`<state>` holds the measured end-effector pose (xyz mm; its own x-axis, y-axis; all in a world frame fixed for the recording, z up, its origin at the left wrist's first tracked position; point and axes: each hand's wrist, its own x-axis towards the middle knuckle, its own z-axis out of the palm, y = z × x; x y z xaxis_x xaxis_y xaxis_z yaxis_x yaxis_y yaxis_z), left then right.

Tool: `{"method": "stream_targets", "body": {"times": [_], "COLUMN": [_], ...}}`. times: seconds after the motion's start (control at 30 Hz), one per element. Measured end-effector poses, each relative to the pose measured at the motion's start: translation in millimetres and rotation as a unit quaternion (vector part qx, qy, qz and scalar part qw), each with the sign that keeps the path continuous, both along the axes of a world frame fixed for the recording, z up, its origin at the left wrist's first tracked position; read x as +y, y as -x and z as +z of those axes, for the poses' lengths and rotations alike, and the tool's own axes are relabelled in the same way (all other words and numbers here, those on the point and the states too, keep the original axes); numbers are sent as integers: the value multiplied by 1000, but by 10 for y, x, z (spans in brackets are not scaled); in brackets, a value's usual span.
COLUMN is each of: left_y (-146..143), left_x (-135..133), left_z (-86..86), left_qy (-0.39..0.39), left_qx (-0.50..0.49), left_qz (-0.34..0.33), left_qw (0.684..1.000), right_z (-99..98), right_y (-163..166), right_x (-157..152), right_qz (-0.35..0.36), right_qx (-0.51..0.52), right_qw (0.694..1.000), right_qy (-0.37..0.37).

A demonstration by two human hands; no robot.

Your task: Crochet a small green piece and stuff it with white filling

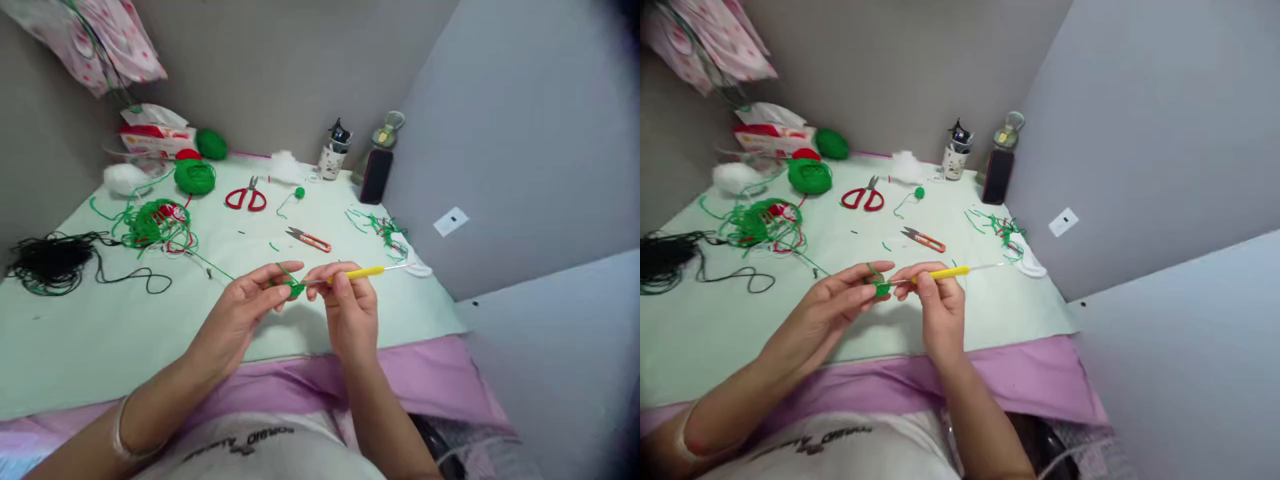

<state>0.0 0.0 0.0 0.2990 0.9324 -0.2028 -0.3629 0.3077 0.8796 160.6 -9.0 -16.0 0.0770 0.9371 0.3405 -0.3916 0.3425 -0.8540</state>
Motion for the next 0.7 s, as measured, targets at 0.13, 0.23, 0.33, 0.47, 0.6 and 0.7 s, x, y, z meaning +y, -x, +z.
{"method": "stream_targets", "body": {"times": [0.13,0.23,0.33,0.47,0.6,0.7], "left_y": [25,35,37,24,-10,-26], "left_x": [-22,-21,-15,-34,-96,-112], "left_z": [-10,-47,-63,-36,-22,-7], "left_qy": [-26,-66,-122,-191,-232,-144], "left_qx": [24,48,89,151,172,92], "left_qz": [15,34,47,79,128,109], "left_qw": [999,996,987,967,949,979], "right_z": [0,9,15,28,1,-77], "right_y": [-19,-19,-18,-25,-13,10], "right_x": [-9,-50,-86,-94,-92,-100], "right_qz": [-21,-66,-104,-121,-152,-210], "right_qx": [-55,-138,-219,-302,-362,-440], "right_qw": [998,986,962,922,882,817], "right_qy": [-22,-65,-121,-211,-261,-309]}}
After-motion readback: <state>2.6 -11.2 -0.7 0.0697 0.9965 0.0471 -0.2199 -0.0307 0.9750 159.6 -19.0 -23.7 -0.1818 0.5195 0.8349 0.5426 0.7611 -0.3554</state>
